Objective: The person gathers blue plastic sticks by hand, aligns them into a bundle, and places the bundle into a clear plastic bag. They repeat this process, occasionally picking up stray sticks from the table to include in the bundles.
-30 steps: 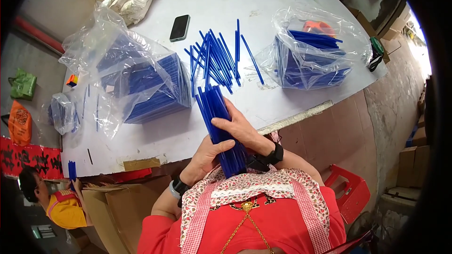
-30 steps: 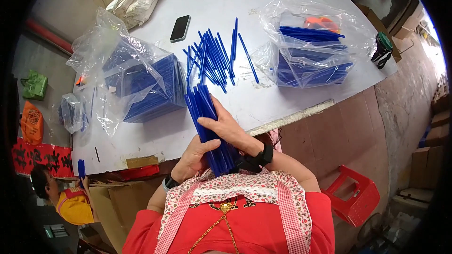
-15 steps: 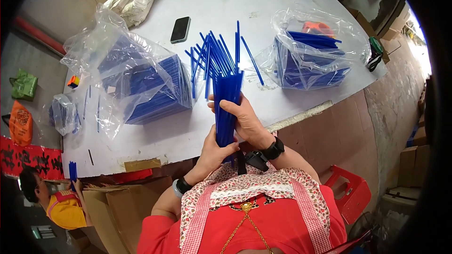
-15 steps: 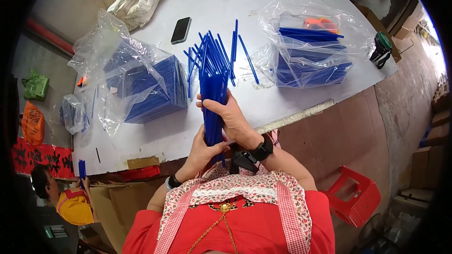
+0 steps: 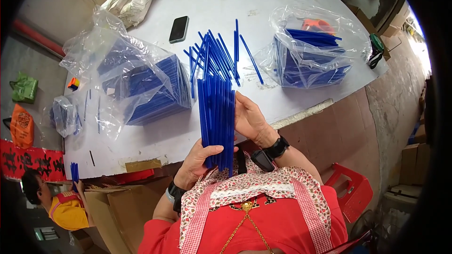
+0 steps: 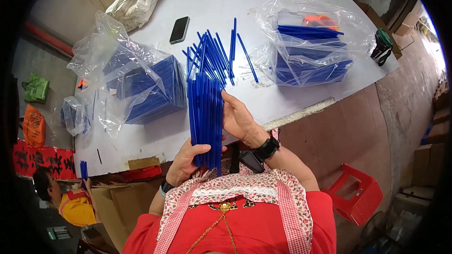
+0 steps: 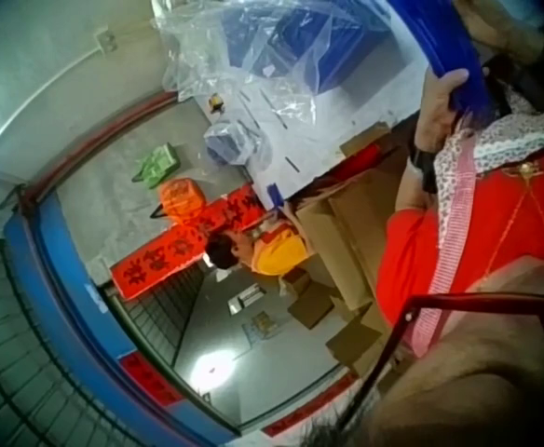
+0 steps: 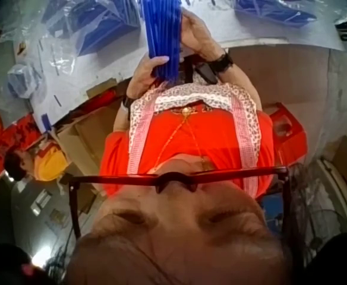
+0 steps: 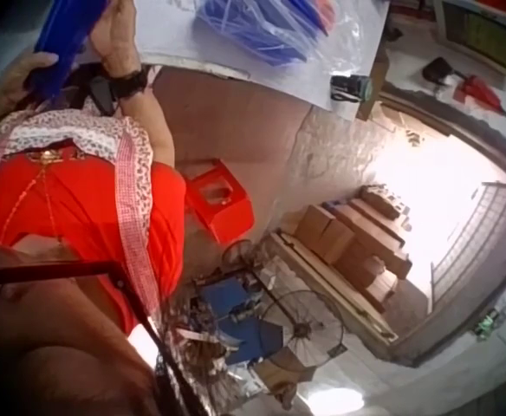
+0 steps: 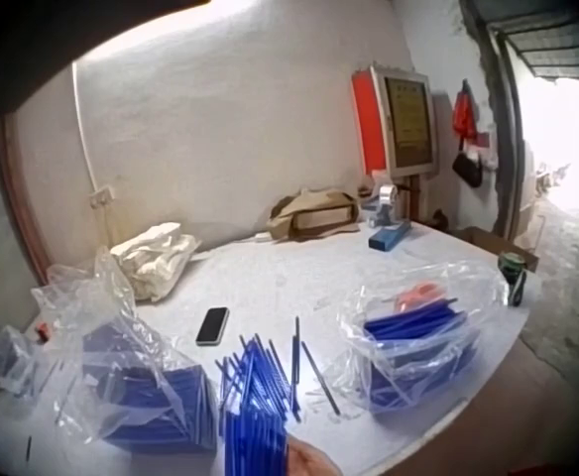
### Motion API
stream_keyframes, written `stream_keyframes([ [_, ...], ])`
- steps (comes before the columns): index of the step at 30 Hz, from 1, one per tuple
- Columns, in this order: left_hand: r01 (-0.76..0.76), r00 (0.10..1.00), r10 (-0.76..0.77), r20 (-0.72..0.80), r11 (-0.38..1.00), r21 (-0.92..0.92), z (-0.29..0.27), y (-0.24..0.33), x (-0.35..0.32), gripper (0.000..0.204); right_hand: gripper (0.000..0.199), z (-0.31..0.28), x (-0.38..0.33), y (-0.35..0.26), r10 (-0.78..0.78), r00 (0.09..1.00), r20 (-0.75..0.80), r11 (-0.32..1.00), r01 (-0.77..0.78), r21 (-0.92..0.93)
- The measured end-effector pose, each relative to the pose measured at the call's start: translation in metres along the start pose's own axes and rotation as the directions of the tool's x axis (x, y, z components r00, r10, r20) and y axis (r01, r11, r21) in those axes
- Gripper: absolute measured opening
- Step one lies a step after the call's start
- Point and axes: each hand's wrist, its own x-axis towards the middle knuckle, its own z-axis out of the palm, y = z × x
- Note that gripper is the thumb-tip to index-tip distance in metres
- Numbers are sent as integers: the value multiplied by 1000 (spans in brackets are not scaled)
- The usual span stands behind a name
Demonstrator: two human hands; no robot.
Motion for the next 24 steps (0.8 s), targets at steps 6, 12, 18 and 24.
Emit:
stream_keyframes([
  [6,23,998,-23,-54,1000,-12,-2,-4,0,47,54,-9,1,-1,-9,999,32,999,8,51],
  [12,16,995,-21,-97,999,-52,0,-4,-2,45,57,-10,-2,-4,-22,998,64,991,13,134],
  [18,15,991,-17,-133,1000,-16,-10,-12,-3,47,57,-9,-5,-3,-19,997,71,985,6,174],
  [24,22,989,-22,-145,1000,1,-12,-13,-6,46,50,-15,-6,-1,-23,999,39,980,15,200],
])
